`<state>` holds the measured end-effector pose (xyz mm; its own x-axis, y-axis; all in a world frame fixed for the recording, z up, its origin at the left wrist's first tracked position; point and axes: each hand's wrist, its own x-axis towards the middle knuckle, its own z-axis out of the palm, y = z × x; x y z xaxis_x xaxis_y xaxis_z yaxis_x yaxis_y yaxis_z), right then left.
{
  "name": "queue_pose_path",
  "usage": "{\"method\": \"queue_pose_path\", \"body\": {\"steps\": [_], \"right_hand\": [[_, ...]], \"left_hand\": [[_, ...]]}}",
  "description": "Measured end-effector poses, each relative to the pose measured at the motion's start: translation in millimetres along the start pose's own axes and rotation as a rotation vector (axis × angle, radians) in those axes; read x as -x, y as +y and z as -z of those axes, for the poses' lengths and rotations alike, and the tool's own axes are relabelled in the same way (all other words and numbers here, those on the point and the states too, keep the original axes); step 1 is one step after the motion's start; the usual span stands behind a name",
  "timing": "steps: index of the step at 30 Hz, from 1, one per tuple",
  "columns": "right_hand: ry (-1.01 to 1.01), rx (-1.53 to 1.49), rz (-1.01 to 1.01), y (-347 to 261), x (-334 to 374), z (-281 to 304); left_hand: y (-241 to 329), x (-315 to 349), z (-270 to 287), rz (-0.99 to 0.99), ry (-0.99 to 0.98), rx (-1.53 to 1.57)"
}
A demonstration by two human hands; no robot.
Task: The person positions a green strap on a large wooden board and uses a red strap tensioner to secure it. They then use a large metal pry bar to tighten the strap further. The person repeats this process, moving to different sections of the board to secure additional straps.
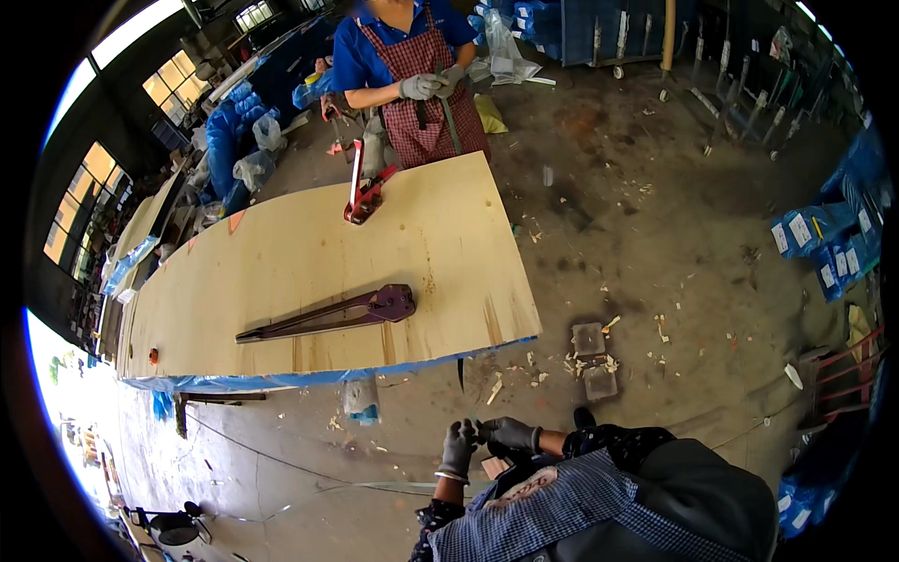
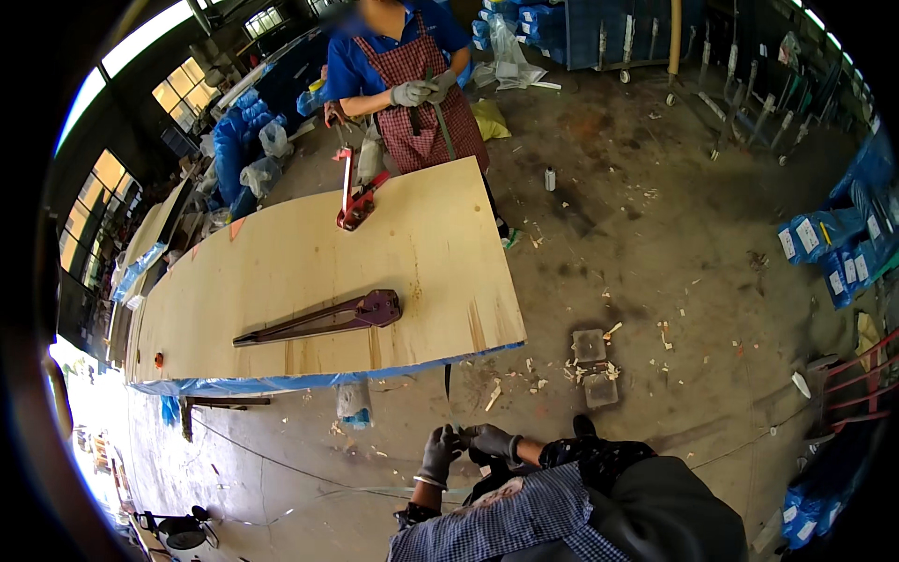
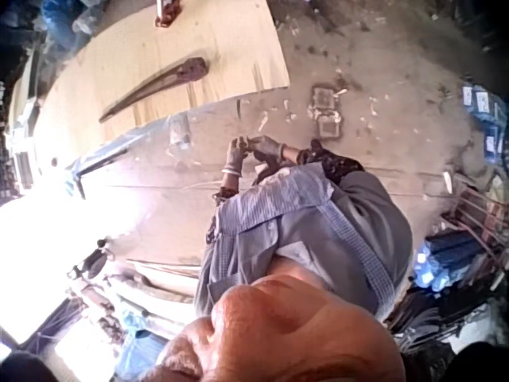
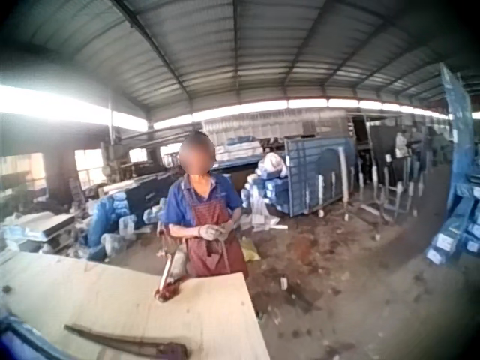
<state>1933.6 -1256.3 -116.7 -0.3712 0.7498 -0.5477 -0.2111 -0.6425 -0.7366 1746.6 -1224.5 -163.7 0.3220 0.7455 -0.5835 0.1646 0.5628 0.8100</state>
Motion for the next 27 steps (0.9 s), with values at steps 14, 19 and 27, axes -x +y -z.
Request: {"method": "queue_pose_path", "body": {"steps": [14,19,27], "right_hand": [[-0.192,0.79,0.238,-61.6,45.0,-28.9],[-0.236,0.93,0.326,-67.6,46.2,-38.6],[0.02,0.132,0.344,-53.0,11.9,-17.9]], "left_hand": [[111.0,-15.7,-10.0,0.207,-0.018,0.248],[137.4,20.1,14.9,0.205,-0.267,0.289],[172.3,58.0,18.3,0.049,-0.291,0.488]]}}
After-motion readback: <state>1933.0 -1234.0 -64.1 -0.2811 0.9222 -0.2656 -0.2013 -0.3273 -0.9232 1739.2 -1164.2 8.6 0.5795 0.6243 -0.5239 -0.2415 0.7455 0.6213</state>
